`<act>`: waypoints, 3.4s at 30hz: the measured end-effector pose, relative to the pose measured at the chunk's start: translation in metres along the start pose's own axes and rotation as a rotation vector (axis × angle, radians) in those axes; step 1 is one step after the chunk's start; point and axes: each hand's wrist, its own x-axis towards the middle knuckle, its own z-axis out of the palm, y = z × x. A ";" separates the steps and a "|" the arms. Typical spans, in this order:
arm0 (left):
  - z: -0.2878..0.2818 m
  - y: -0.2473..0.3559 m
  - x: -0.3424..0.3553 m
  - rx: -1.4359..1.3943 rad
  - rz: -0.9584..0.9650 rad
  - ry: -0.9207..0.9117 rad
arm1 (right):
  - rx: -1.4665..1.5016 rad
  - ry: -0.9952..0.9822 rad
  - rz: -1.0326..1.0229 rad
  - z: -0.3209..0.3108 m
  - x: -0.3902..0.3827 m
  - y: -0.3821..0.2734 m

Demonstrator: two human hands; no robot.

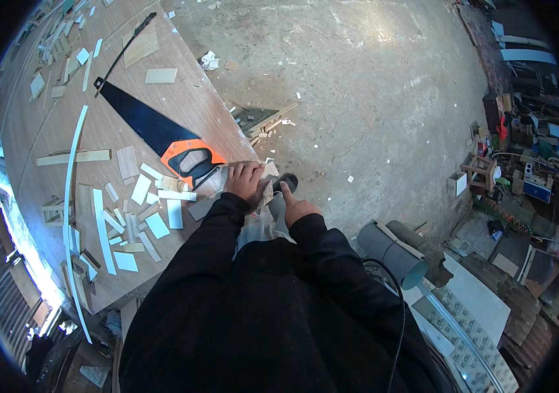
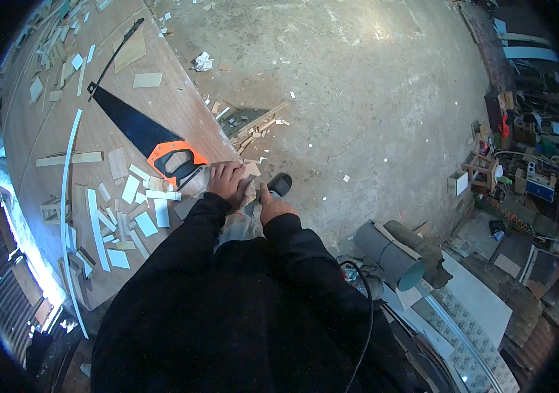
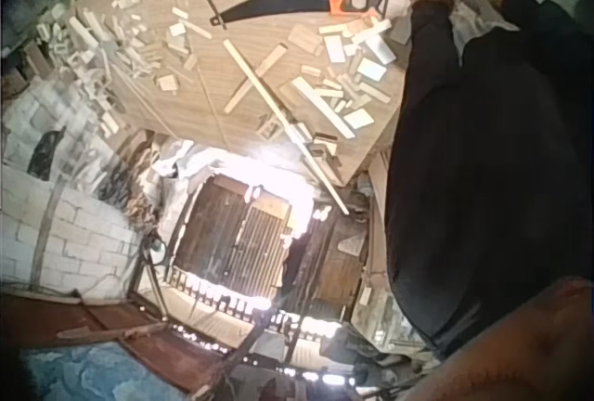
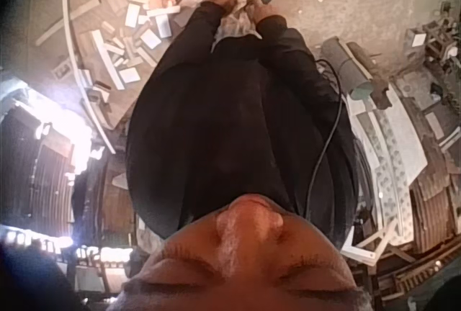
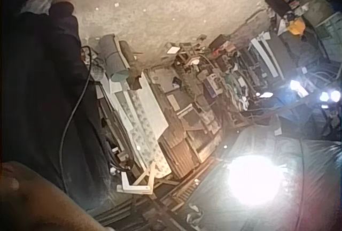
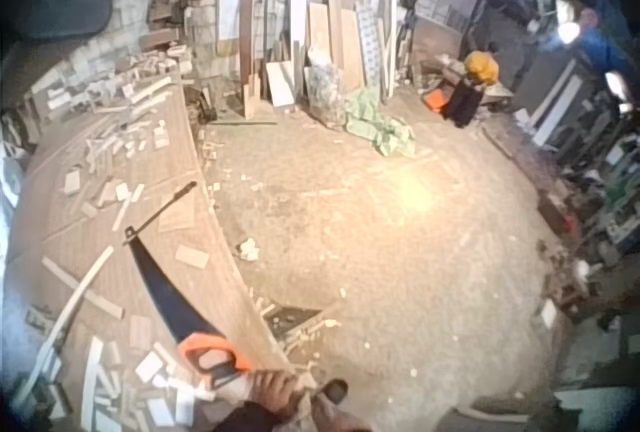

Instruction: The person trims and shapes a small piece of wood using a utility knife.

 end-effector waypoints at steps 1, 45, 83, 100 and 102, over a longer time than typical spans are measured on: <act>-0.001 0.001 -0.001 -0.007 -0.041 0.019 | -0.012 -0.041 -0.004 -0.002 -0.004 0.002; 0.061 -0.051 -0.023 0.361 0.074 0.311 | -0.036 -0.405 -0.285 -0.046 0.065 -0.057; 0.008 -0.002 0.000 0.059 0.060 0.147 | 1.765 0.181 -0.473 -0.151 -0.112 0.066; -0.092 0.099 0.062 -1.042 -0.183 -0.314 | 1.767 0.276 -0.721 -0.141 -0.185 0.079; -0.150 0.156 0.068 -1.079 0.069 -0.286 | 1.755 0.285 -0.773 -0.136 -0.190 0.078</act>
